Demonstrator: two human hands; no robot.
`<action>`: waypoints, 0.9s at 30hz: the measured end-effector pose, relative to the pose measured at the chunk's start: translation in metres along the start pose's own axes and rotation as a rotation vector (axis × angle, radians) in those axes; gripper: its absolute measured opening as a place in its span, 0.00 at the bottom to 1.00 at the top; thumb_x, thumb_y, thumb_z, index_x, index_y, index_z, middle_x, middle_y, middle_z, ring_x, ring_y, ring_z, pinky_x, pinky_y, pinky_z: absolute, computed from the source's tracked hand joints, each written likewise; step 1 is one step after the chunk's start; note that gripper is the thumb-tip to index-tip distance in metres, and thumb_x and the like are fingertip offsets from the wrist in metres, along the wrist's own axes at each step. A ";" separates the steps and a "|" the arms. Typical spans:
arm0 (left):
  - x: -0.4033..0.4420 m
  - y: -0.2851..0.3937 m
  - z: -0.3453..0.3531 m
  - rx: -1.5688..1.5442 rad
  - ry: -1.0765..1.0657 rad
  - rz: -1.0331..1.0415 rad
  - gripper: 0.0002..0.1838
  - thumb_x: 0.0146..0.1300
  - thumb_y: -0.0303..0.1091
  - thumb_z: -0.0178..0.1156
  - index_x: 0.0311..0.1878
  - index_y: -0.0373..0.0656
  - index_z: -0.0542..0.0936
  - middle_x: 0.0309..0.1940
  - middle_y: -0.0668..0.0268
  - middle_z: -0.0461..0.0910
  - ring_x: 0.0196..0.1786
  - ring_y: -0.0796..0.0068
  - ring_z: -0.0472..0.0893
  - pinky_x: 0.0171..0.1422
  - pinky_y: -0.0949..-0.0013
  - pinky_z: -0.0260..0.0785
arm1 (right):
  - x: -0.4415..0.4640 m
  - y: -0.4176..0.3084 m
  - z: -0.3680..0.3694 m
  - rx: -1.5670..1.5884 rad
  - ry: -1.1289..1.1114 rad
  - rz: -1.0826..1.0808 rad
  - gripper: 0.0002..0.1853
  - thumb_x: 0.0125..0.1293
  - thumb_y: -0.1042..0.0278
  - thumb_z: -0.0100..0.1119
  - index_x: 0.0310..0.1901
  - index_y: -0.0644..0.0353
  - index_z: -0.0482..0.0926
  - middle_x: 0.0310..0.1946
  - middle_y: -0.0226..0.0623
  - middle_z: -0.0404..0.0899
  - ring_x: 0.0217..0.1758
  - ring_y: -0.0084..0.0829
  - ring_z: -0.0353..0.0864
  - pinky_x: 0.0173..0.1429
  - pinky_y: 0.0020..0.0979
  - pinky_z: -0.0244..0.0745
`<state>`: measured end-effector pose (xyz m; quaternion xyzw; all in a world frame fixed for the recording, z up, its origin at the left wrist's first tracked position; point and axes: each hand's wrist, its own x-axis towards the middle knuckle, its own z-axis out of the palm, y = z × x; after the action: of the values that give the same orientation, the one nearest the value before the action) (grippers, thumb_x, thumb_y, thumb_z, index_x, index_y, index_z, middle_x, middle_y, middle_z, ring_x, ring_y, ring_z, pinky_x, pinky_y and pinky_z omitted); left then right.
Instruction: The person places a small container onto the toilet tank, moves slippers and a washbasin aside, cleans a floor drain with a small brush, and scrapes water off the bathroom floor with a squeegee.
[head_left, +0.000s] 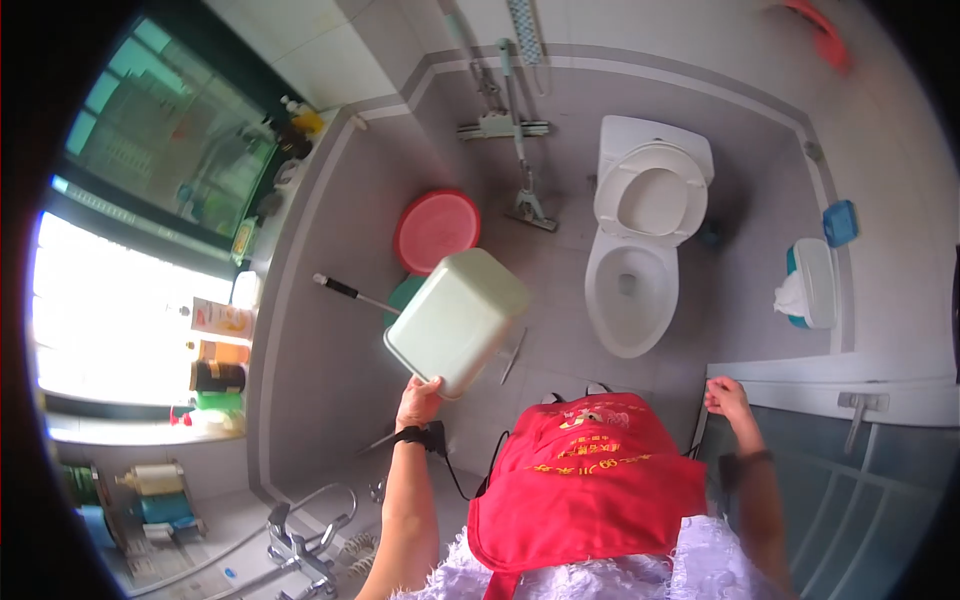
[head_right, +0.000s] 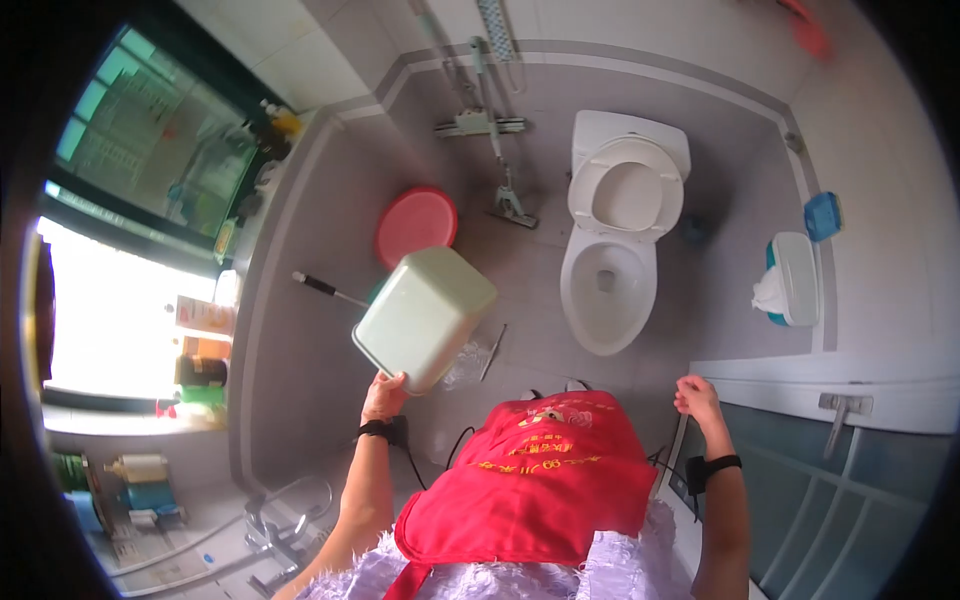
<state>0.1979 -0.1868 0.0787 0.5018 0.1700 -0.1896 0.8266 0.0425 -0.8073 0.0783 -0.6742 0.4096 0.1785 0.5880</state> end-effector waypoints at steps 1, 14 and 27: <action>0.013 -0.001 0.013 0.021 -0.066 -0.037 0.27 0.59 0.24 0.58 0.63 0.36 0.67 0.56 0.59 0.75 0.59 0.62 0.74 0.64 0.57 0.66 | -0.007 -0.007 0.005 -0.002 -0.006 -0.022 0.08 0.69 0.61 0.56 0.43 0.55 0.77 0.31 0.29 0.77 0.30 0.23 0.80 0.36 0.27 0.79; 0.135 -0.112 0.265 0.073 -0.724 -0.532 0.30 0.57 0.28 0.65 0.64 0.39 0.70 0.59 0.62 0.75 0.62 0.64 0.72 0.68 0.58 0.61 | -0.038 -0.016 -0.015 0.451 0.240 -0.062 0.34 0.64 0.41 0.57 0.63 0.57 0.65 0.56 0.41 0.69 0.60 0.35 0.70 0.57 0.43 0.71; 0.184 -0.250 0.404 0.279 -0.841 -0.816 0.34 0.57 0.36 0.67 0.65 0.41 0.66 0.58 0.63 0.73 0.58 0.66 0.73 0.63 0.56 0.65 | 0.072 -0.012 -0.122 1.127 -0.019 0.034 0.34 0.66 0.39 0.53 0.67 0.48 0.60 0.62 0.41 0.64 0.65 0.46 0.65 0.60 0.59 0.69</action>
<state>0.2738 -0.6807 -0.0225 0.3818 -0.0191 -0.6942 0.6098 0.0655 -0.9466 0.0642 -0.2477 0.4470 -0.0525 0.8579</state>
